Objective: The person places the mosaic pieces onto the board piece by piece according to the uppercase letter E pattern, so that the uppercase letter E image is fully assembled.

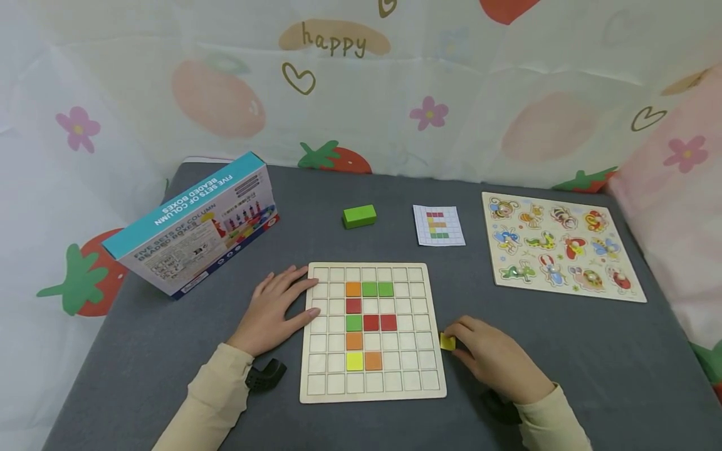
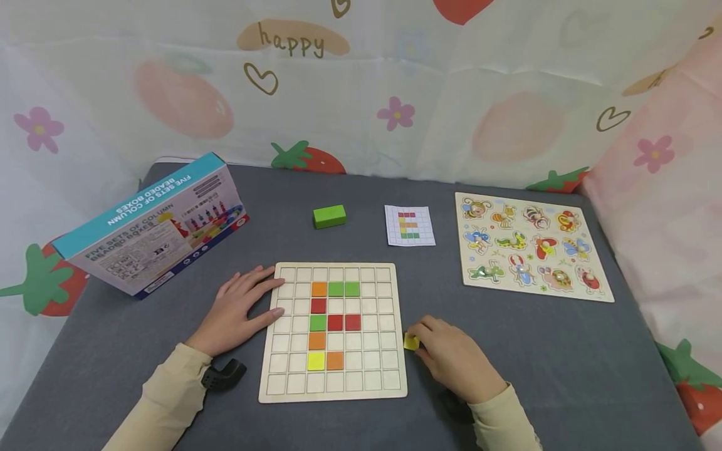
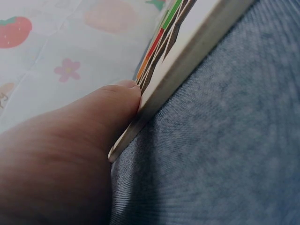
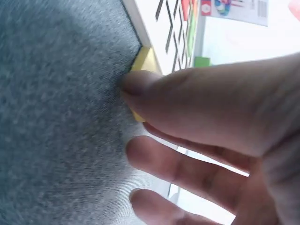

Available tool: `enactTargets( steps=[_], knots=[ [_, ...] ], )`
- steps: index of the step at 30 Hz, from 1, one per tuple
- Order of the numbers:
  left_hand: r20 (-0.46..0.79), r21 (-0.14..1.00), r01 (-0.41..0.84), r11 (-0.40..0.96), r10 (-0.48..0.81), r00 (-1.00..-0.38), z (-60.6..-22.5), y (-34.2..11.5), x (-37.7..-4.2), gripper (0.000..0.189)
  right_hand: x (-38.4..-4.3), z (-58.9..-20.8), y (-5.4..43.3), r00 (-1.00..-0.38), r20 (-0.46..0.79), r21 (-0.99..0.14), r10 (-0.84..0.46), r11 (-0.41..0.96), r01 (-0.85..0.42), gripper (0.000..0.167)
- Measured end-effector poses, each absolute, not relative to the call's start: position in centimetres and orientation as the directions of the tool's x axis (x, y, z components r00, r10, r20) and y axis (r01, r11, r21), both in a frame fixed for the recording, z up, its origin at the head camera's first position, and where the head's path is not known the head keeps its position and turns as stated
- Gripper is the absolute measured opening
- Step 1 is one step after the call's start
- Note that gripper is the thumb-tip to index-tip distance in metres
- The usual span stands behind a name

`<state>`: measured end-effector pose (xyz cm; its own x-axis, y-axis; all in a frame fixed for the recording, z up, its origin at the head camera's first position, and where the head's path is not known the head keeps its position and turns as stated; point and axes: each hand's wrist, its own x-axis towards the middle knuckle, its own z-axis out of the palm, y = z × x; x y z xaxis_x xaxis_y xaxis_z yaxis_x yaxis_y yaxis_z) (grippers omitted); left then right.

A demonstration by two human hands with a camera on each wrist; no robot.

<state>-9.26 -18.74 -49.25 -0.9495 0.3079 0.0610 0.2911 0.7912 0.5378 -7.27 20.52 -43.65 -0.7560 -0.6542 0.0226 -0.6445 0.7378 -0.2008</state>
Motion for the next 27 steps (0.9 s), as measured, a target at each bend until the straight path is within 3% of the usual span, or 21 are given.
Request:
enactTargets(
  steps=[17,27],
  knots=[
    [0.07,0.543,0.298,0.785,0.312,-0.948,-49.3,-18.7,-9.3,0.06,-7.3,-43.5,20.6,-0.77,0.088,-0.162,-0.631,0.754,-0.636,0.033],
    [0.057,0.541,0.285,0.792,0.303,-0.951,-49.4,-18.7,-9.3,0.061,-7.5,-42.9,19.2,-0.73,0.126,-0.181,-0.672,0.708,-0.683,0.031]
  ],
)
